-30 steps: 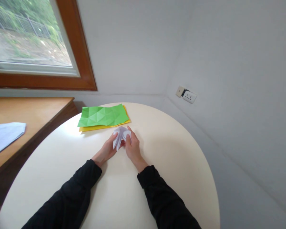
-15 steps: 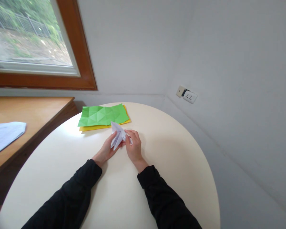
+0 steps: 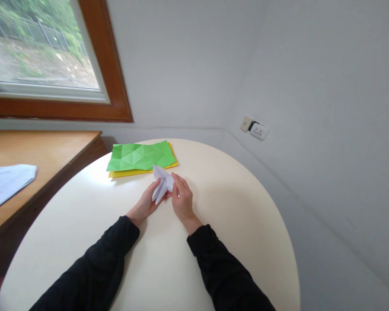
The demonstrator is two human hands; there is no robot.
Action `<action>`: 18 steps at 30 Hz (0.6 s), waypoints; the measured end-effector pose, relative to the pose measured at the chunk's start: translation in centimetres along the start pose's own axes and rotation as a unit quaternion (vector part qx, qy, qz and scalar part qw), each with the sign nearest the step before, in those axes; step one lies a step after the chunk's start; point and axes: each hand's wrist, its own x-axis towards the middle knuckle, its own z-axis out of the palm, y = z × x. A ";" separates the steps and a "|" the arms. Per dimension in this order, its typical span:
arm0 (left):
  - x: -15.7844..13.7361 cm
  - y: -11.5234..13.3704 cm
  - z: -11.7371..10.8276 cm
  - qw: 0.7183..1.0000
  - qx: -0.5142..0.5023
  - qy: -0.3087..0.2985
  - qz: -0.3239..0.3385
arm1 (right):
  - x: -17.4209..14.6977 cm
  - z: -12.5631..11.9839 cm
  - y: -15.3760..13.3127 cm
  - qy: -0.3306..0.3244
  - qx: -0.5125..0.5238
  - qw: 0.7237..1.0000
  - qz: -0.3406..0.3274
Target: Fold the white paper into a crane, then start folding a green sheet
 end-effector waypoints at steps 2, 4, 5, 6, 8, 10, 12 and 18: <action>0.1 -0.1 0.0 1.000 0.001 -0.004 0.005 | 0.0 0.0 0.0 0.000 -0.001 1.000 0.021; 0.1 -0.1 -0.1 1.000 0.002 -0.004 0.008 | -0.1 0.1 0.1 -0.002 -0.003 1.000 0.030; 0.1 -0.1 -0.1 1.000 0.003 -0.001 0.007 | -0.1 0.0 0.1 -0.003 -0.002 1.000 0.026; 0.1 -0.1 -0.1 1.000 0.003 0.001 0.005 | -0.1 0.0 0.1 -0.004 -0.001 1.000 0.020; 0.1 -0.1 -0.1 1.000 0.002 0.003 0.001 | 0.0 -0.1 0.1 -0.010 0.000 1.000 0.008; 0.1 -0.1 -0.1 1.000 0.000 0.002 0.000 | 0.0 -0.1 0.0 -0.017 -0.004 1.000 0.007; 0.0 -0.1 -0.1 1.000 -0.005 0.000 0.000 | 0.0 -0.2 -0.1 -0.023 -0.011 1.000 0.013; 0.0 0.1 -0.1 1.000 -0.020 -0.003 -0.021 | 0.1 -0.3 -0.6 -0.055 0.004 0.998 0.031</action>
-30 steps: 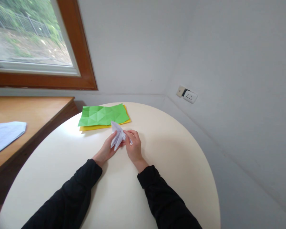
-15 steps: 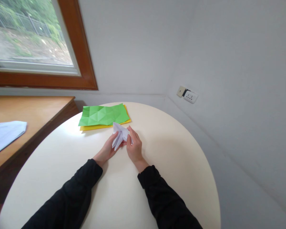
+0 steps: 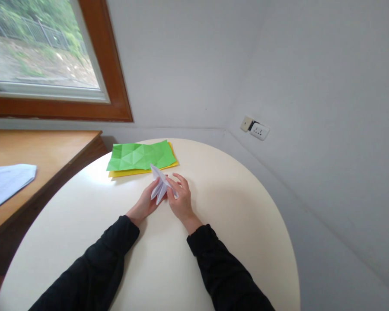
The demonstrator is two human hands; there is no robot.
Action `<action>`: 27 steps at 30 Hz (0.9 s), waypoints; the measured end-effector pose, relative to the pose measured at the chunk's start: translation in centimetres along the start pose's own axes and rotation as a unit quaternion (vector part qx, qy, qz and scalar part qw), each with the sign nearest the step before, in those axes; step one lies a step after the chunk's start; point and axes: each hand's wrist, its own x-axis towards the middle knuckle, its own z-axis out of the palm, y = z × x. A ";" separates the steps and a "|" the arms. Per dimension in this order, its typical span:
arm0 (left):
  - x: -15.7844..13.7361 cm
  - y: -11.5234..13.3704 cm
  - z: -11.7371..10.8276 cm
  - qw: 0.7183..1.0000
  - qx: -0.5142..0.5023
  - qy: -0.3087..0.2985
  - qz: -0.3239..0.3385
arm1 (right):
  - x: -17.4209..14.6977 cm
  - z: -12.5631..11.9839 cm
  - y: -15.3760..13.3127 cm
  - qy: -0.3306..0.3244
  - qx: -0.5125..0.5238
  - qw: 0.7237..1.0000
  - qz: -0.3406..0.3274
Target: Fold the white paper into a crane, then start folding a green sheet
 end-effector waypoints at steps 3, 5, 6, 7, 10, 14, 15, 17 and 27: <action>0.0 0.1 0.0 1.000 -0.002 -0.004 0.001 | 0.0 0.0 -0.3 -0.005 0.001 1.000 0.000; -0.1 0.1 0.0 1.000 -0.002 -0.007 0.002 | 0.1 0.0 -0.3 -0.004 0.001 1.000 -0.002; -0.1 0.1 0.0 1.000 -0.001 -0.009 0.002 | 0.1 0.0 -0.3 -0.003 0.004 1.000 -0.002; -0.1 0.1 0.1 1.000 0.003 -0.012 0.006 | 0.1 0.0 -0.2 -0.001 0.008 1.000 -0.002; -0.2 0.1 0.2 0.999 0.023 -0.019 0.028 | 0.1 0.2 0.1 0.009 0.022 1.000 0.000; -0.1 -0.1 0.2 0.998 0.038 -0.017 0.045 | 0.1 0.4 0.4 0.012 0.037 0.999 0.014; 0.0 -0.2 0.1 0.998 0.042 -0.015 0.048 | 0.0 0.5 0.4 0.009 0.036 0.999 0.018; 0.0 -0.2 0.0 0.997 0.051 -0.011 0.051 | 0.0 0.5 0.5 0.005 0.032 0.999 0.026; -0.6 0.4 0.4 0.998 0.044 -0.021 0.033 | 0.1 0.5 0.7 0.010 0.047 0.996 0.074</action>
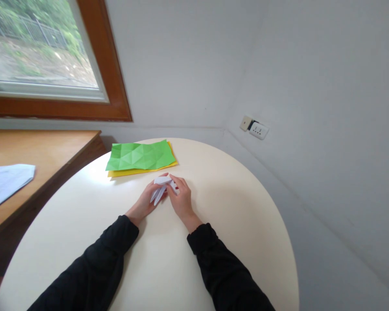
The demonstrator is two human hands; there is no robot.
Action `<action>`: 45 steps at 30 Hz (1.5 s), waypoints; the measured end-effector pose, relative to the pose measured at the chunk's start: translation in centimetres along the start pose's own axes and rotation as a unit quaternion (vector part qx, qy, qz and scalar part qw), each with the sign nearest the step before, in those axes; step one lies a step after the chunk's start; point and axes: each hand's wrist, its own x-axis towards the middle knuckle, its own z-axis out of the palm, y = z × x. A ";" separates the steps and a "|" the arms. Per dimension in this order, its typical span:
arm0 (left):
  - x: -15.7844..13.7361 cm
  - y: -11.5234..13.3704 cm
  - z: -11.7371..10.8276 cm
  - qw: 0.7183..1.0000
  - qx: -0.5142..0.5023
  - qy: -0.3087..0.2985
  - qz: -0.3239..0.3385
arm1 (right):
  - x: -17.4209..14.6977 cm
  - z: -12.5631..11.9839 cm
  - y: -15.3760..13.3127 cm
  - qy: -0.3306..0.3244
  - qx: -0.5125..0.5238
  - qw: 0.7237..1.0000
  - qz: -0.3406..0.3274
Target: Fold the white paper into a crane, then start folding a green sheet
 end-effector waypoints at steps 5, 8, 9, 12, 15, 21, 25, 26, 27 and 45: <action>0.2 0.0 -0.2 1.000 -0.001 -0.011 -0.002 | 0.2 -0.1 0.1 -0.002 -0.001 0.999 0.033; 0.4 -0.1 -0.5 0.999 -0.030 -0.033 -0.011 | 0.2 0.0 0.2 -0.001 0.014 0.998 0.057; 0.5 -0.1 -0.6 0.998 -0.040 -0.036 -0.017 | 0.2 0.0 0.2 0.002 0.021 0.998 0.065; 0.5 -0.1 -0.6 0.997 -0.058 -0.027 -0.037 | 0.2 0.1 0.3 0.013 0.046 0.995 0.092; 0.5 0.0 -0.6 0.998 -0.050 -0.007 -0.043 | 0.2 0.2 0.4 0.016 0.077 0.990 0.116; 0.1 0.2 -0.3 0.999 -0.020 0.003 -0.049 | 0.2 0.1 0.1 -0.002 0.110 0.984 0.143; 0.2 0.1 -0.4 0.999 -0.016 -0.010 -0.037 | 0.1 0.1 0.2 -0.023 0.128 0.980 0.151; 0.3 0.0 -0.5 0.999 -0.015 -0.007 -0.032 | 0.1 0.1 0.2 -0.028 0.131 0.980 0.147; 0.5 -0.1 -0.6 1.000 -0.013 -0.002 -0.025 | 0.1 0.2 0.2 -0.032 0.134 0.980 0.142; 0.7 -0.1 -0.8 0.997 0.039 0.060 0.010 | 0.5 0.1 -0.3 -0.079 0.229 0.955 0.172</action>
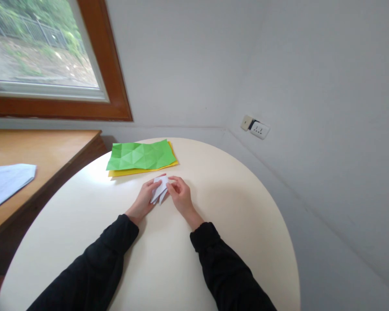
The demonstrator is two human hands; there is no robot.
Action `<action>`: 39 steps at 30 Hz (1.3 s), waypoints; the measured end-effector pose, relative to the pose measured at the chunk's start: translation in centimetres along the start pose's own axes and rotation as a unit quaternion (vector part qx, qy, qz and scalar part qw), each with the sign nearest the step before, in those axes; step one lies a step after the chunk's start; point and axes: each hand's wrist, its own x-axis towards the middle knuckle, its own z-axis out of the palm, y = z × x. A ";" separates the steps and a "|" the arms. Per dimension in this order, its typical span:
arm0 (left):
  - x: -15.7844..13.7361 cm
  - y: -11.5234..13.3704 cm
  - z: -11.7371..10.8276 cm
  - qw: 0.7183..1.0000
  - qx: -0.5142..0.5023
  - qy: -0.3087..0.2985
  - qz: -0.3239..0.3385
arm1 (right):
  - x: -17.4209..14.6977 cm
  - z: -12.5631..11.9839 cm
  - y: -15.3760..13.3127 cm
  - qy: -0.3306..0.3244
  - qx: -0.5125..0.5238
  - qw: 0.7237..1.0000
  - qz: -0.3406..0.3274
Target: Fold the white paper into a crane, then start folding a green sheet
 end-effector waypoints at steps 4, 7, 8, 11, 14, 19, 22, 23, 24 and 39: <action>0.2 -0.4 -0.2 0.999 0.006 -0.010 0.032 | 0.0 0.1 0.5 -0.023 -0.012 1.000 0.008; 0.3 -0.5 -0.3 0.999 0.001 -0.027 0.045 | 0.1 0.1 0.8 -0.018 -0.021 1.000 0.010; 0.3 -0.5 -0.3 0.998 -0.003 -0.031 0.046 | 0.1 0.0 0.9 -0.013 -0.021 1.000 0.011; 0.5 -0.5 -0.5 0.998 -0.016 -0.037 0.045 | 0.1 -0.1 0.9 0.001 -0.021 1.000 0.009; 0.6 -0.6 -0.7 0.998 -0.010 -0.033 0.048 | 0.2 -0.1 0.9 0.019 -0.025 1.000 0.003; 0.6 -0.5 -0.7 0.998 -0.003 -0.033 0.053 | 0.4 -0.3 1.0 0.031 -0.024 0.999 -0.006; 0.6 -0.4 -0.5 0.998 -0.036 -0.042 0.039 | 0.6 -0.5 1.1 0.042 -0.014 0.999 0.005; 0.6 -0.3 -0.4 0.997 -0.043 -0.044 0.037 | 0.7 -0.5 1.1 0.046 -0.009 0.999 0.011; 0.6 -0.3 -0.4 0.997 -0.044 -0.045 0.037 | 0.7 -0.6 1.1 0.048 -0.004 0.999 0.017; 0.5 -0.7 -0.3 0.983 0.112 0.006 0.148 | 0.5 -0.2 0.8 0.084 -0.090 0.992 -0.003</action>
